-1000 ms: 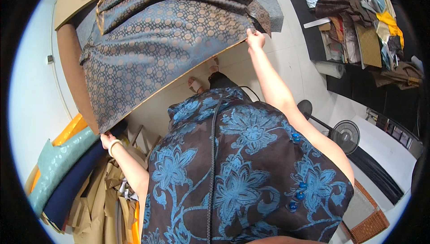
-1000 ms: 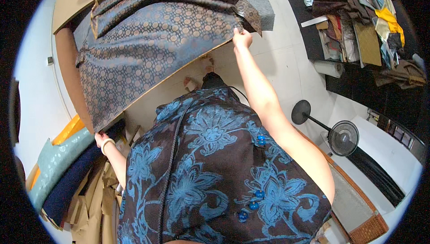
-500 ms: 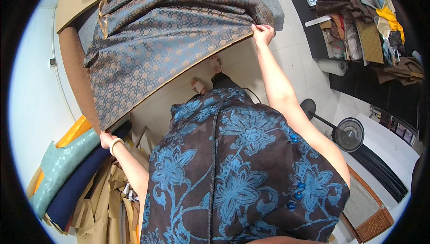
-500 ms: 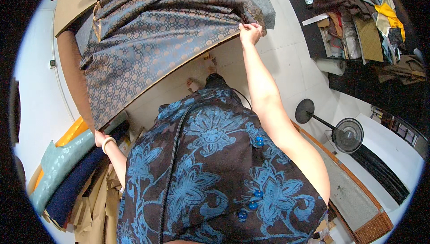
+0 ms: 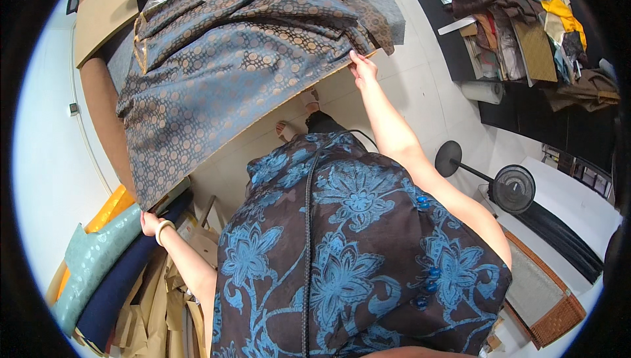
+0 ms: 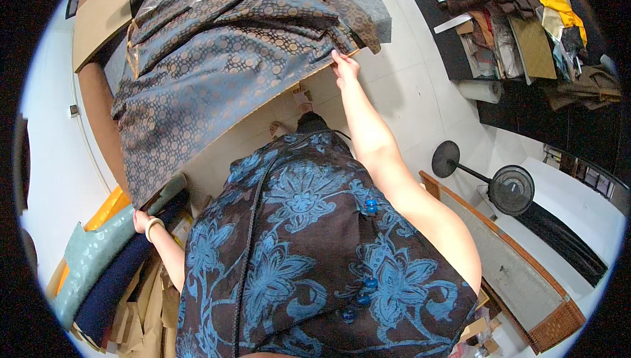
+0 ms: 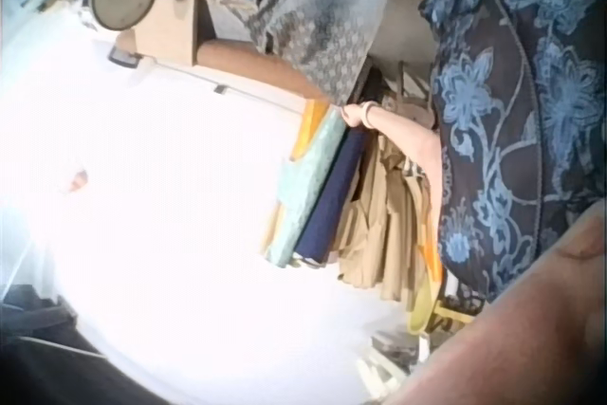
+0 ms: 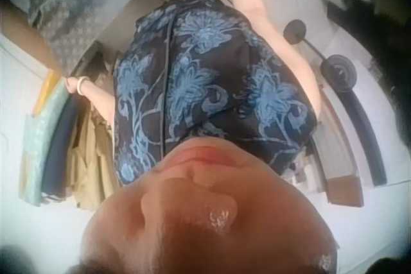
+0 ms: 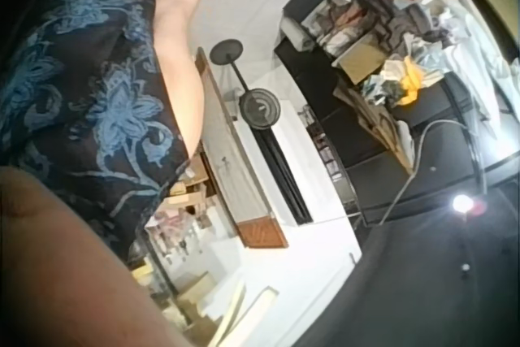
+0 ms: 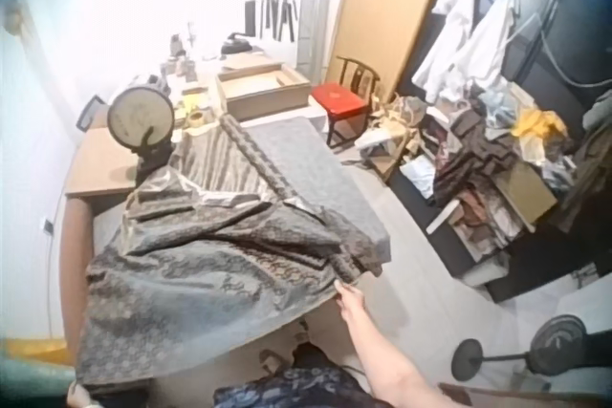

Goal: The person cuts a large piece of patterned fabric using shears. They unfold the fabric on a workbench and use a wooden tray as a guide to cut a straight edge, then continue trimming the fabric along the edges.

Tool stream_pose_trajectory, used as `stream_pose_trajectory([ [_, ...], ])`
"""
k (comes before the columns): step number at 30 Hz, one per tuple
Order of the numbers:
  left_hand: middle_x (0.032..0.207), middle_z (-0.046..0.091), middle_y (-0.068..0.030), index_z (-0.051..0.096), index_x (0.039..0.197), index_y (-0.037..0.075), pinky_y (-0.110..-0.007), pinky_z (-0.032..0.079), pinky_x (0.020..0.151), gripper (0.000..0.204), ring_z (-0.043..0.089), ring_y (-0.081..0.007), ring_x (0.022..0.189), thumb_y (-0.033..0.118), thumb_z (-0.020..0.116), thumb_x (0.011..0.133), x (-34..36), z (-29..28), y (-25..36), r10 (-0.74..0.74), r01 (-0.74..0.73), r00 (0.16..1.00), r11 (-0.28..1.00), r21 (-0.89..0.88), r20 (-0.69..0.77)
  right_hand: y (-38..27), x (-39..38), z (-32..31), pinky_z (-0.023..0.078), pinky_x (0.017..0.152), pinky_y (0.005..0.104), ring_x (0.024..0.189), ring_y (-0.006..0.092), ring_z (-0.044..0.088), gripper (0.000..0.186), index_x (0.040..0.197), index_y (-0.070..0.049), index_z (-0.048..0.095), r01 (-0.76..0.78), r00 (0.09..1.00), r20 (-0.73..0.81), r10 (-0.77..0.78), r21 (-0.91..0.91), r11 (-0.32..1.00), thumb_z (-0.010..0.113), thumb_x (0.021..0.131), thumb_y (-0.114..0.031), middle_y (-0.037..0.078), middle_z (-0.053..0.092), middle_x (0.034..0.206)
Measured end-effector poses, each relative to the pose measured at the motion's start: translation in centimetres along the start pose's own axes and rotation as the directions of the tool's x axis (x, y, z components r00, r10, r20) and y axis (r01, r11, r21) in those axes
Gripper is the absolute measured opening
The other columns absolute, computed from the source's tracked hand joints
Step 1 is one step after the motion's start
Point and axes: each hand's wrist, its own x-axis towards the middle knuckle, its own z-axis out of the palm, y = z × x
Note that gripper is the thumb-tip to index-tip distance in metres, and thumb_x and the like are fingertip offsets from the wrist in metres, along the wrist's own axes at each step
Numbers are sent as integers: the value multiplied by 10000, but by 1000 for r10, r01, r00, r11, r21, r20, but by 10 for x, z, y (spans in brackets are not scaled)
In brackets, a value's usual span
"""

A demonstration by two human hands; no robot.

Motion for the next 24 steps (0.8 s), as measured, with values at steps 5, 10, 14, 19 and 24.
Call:
stream_pose_trajectory([
  [5, 894, 703, -124, 706, 993, -18, -359, 532, 732, 254, 652, -230, 778, -46, 566, 782, 8, -6, -5, 411, -389, 910, 797, 462, 56, -5, -18, 19, 469, 580, 277, 663, 122, 591, 321, 881, -44, 653, 65, 991, -116, -70, -51, 997, 909, 740, -178, 15, 659, 781],
  [10, 976, 715, -169, 657, 1093, -17, -380, 554, 803, 377, 689, -262, 845, -82, 508, 753, 2, -11, -16, 469, -506, 851, 615, 606, 235, -2, -22, 18, 477, 552, 288, 646, 136, 592, 306, 856, -41, 641, 98, 988, -129, -91, 49, 994, 904, 734, -138, 37, 659, 785],
  [14, 998, 697, -190, 654, 1107, -36, -405, 600, 685, 376, 696, -286, 785, -101, 497, 772, 18, -4, -35, 150, -182, 980, 941, 285, 131, 3, -14, 18, 491, 567, 287, 667, 142, 607, 309, 844, -49, 618, 102, 982, -167, -91, 63, 993, 897, 736, -125, 44, 664, 817],
  [19, 1008, 687, -188, 624, 1161, -22, -404, 627, 680, 360, 694, -313, 774, -78, 494, 830, 27, 16, -55, -153, 122, 972, 977, 172, 179, -1, -9, 6, 497, 570, 288, 674, 147, 611, 318, 850, -53, 605, 121, 979, -167, -118, 10, 993, 894, 740, -127, 40, 657, 837],
  [24, 1047, 688, -141, 616, 1193, -13, -367, 614, 730, 323, 688, -280, 842, -56, 540, 882, 56, -9, -76, -310, 331, 909, 943, -28, 280, 8, -9, 16, 501, 572, 295, 694, 151, 617, 324, 864, -58, 599, 108, 986, -136, -101, 48, 993, 892, 744, -132, 40, 657, 858],
])
